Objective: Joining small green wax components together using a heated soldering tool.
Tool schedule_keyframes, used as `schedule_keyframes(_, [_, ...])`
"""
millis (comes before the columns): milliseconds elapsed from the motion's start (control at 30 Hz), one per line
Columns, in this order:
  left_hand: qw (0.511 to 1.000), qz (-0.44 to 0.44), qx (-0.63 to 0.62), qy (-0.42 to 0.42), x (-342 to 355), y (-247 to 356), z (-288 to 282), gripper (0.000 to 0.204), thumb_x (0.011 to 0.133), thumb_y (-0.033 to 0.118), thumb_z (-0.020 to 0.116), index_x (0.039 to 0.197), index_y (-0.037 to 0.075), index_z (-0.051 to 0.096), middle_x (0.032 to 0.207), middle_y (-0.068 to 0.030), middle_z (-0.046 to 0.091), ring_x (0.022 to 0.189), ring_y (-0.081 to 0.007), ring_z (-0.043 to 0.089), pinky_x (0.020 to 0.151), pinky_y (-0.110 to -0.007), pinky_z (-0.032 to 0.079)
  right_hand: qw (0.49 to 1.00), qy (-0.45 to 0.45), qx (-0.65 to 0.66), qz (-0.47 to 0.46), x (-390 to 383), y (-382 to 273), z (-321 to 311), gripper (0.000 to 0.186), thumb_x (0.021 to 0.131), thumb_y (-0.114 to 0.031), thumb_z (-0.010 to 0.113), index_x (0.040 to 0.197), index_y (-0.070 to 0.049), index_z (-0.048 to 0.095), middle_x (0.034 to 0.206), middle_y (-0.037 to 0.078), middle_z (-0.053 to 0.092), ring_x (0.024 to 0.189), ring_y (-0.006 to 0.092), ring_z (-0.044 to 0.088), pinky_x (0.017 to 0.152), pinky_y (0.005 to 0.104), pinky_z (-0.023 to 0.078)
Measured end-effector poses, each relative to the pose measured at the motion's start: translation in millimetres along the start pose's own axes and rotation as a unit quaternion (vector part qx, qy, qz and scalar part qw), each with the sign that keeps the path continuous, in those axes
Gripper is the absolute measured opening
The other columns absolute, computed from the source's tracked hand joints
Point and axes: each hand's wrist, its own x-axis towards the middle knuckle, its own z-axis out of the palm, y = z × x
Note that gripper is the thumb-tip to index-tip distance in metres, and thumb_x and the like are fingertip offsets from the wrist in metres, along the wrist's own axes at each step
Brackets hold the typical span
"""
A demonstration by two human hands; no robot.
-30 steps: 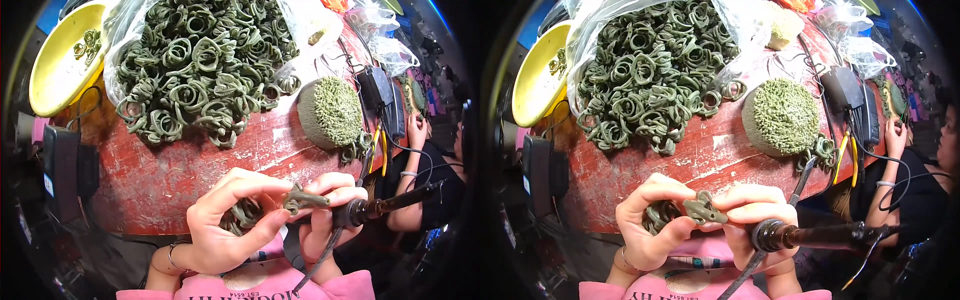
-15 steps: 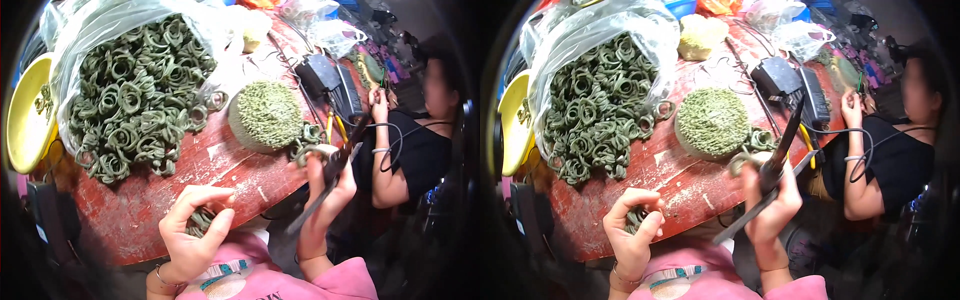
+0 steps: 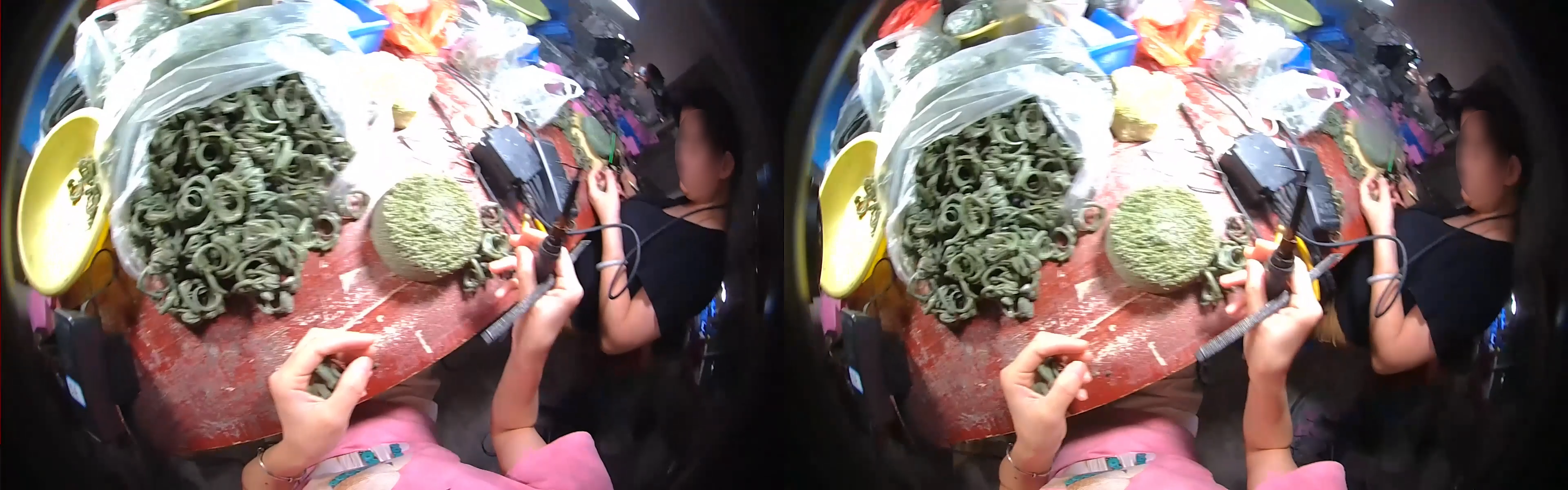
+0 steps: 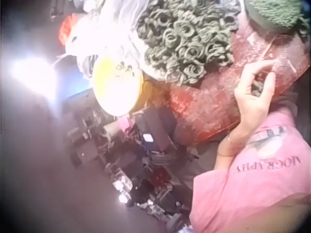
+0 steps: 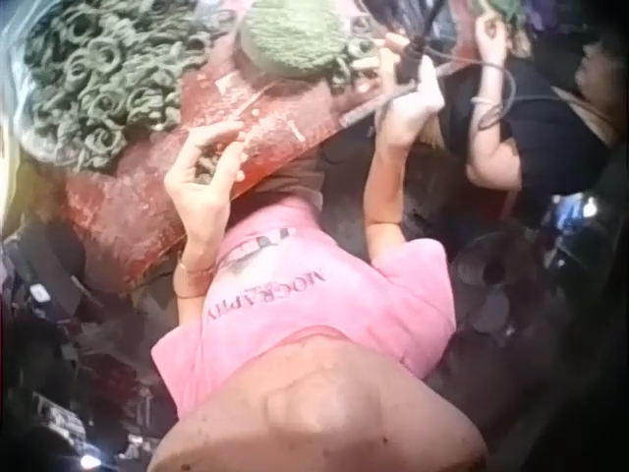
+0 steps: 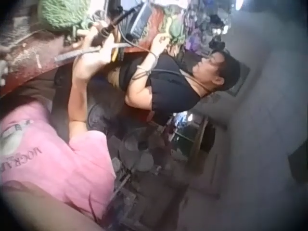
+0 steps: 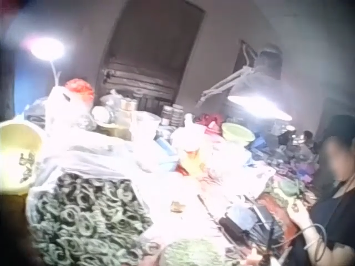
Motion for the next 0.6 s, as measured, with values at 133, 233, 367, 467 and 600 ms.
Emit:
schedule_keyframes(133, [1.0, 0.014, -0.013, -0.02, -0.4, 1.7, -5.3, 0.012, 0.077, -0.002, 0.054, 0.088, -0.003, 0.058, 0.082, -0.0077, 0.056, 0.064, -0.007, 0.053, 0.05, -0.017, 0.045, 0.99, -0.132, 0.026, 0.032, -11.8, -37.6, 30.5, 0.013, 0.087, -0.005, 0.047, 0.09, 0.007, 0.05, 0.084, 0.014, 0.06, 0.059, 0.0162, 0.062, 0.041, 0.0198, 0.046])
schedule_keyframes(233, [0.999, 0.01, -0.034, 0.0, -4.4, 7.2, -10.0, 0.012, 0.077, -0.002, 0.054, 0.088, -0.004, 0.058, 0.082, -0.0083, 0.056, 0.063, -0.0073, 0.053, 0.05, -0.017, 0.045, 0.974, -0.212, 0.058, 0.05, -17.0, -37.8, 65.1, 0.015, 0.087, -0.008, 0.047, 0.093, 0.006, 0.049, 0.083, 0.013, 0.06, 0.065, 0.018, 0.064, 0.048, 0.0241, 0.052])
schedule_keyframes(367, [0.998, 0.012, -0.046, 0.029, -10.2, 12.0, -20.0, 0.011, 0.078, -0.002, 0.053, 0.088, -0.005, 0.058, 0.081, -0.0095, 0.055, 0.062, -0.0084, 0.053, 0.05, -0.018, 0.044, 0.969, -0.247, 0.0, 0.021, -13.5, -26.4, 97.9, 0.015, 0.084, -0.001, 0.048, 0.097, 0.006, 0.047, 0.081, 0.013, 0.059, 0.075, 0.019, 0.063, 0.056, 0.0269, 0.054])
schedule_keyframes(467, [0.996, 0.014, -0.075, 0.041, -14.2, 11.6, -24.5, 0.011, 0.078, -0.002, 0.053, 0.087, -0.005, 0.058, 0.081, -0.0097, 0.055, 0.062, -0.0091, 0.054, 0.05, -0.018, 0.044, 0.966, -0.259, -0.017, 0.009, -13.3, -17.7, 104.7, 0.019, 0.088, -0.01, 0.048, 0.096, 0.007, 0.046, 0.096, 0.014, 0.055, 0.086, 0.0222, 0.061, 0.059, 0.0251, 0.054])
schedule_keyframes(600, [0.996, 0.005, -0.086, 0.038, -15.2, 9.7, -29.4, 0.011, 0.078, -0.002, 0.053, 0.088, -0.005, 0.058, 0.081, -0.0095, 0.056, 0.063, -0.009, 0.054, 0.05, -0.018, 0.044, 0.965, -0.259, -0.009, 0.029, -15.2, -14.0, 110.5, 0.016, 0.087, -0.009, 0.047, 0.095, 0.005, 0.046, 0.094, 0.013, 0.054, 0.09, 0.0223, 0.06, 0.062, 0.0255, 0.054])
